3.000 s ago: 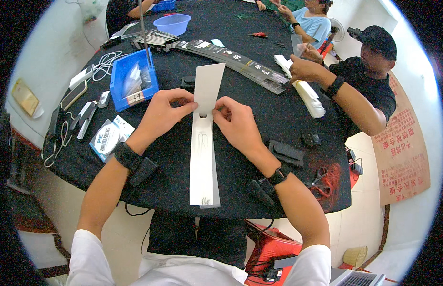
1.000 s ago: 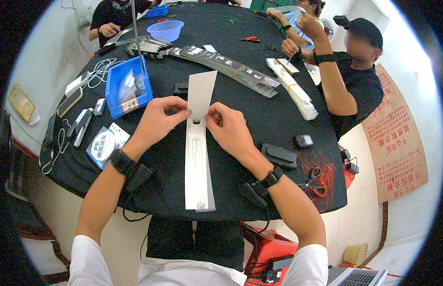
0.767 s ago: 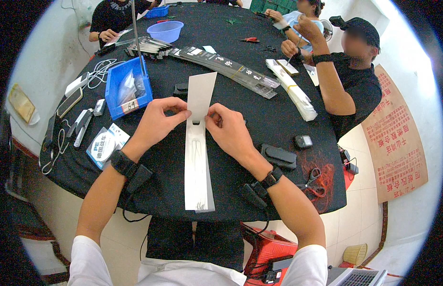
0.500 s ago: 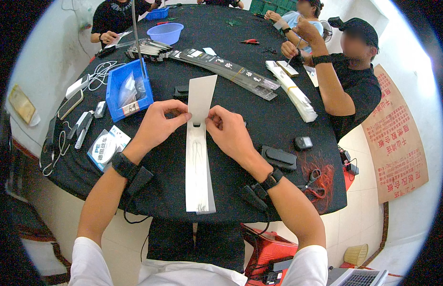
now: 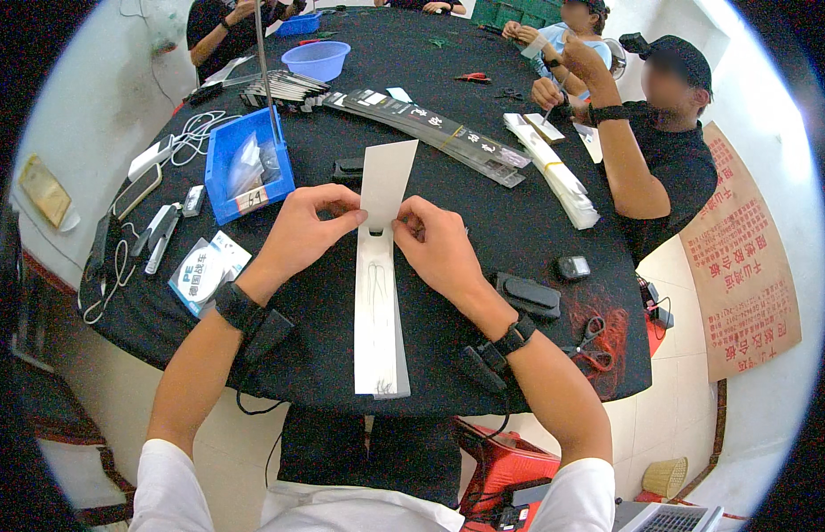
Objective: The person packages fishing hooks by placing them onto a white card, sliding the card into a plastic sleeve, and then sliding a second plastic sleeve over the assembly.
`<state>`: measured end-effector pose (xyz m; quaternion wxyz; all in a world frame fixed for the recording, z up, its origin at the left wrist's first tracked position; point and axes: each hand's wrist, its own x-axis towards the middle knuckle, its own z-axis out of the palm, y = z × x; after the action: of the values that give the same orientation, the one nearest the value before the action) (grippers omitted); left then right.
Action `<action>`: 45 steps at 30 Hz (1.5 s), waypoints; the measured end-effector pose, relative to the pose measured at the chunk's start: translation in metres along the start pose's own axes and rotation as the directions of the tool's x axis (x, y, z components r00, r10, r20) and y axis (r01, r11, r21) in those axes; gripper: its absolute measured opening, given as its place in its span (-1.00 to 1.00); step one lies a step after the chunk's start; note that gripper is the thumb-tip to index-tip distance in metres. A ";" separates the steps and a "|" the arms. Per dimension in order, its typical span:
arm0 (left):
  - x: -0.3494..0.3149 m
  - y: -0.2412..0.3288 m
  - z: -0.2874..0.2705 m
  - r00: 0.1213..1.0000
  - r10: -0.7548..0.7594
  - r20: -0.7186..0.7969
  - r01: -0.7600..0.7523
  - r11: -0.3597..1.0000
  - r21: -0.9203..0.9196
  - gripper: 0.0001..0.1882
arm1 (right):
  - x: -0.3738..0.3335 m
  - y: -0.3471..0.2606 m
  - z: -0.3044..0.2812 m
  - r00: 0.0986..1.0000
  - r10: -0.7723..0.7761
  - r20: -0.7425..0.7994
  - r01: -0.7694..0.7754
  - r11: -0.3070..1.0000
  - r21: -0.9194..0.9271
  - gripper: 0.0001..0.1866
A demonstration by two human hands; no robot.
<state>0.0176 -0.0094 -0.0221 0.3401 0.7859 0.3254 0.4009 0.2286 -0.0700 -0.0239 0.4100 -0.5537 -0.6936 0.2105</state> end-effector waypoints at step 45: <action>0.000 0.001 0.001 1.000 0.015 -0.008 -0.015 1.000 0.015 -0.81 | 0.000 -0.002 0.000 1.000 0.006 0.016 -0.006 1.000 -0.004 -0.84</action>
<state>0.0185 -0.0106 -0.0219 0.3300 0.7893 0.3239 0.4041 0.2275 -0.0706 -0.0221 0.4026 -0.5550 -0.6955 0.2149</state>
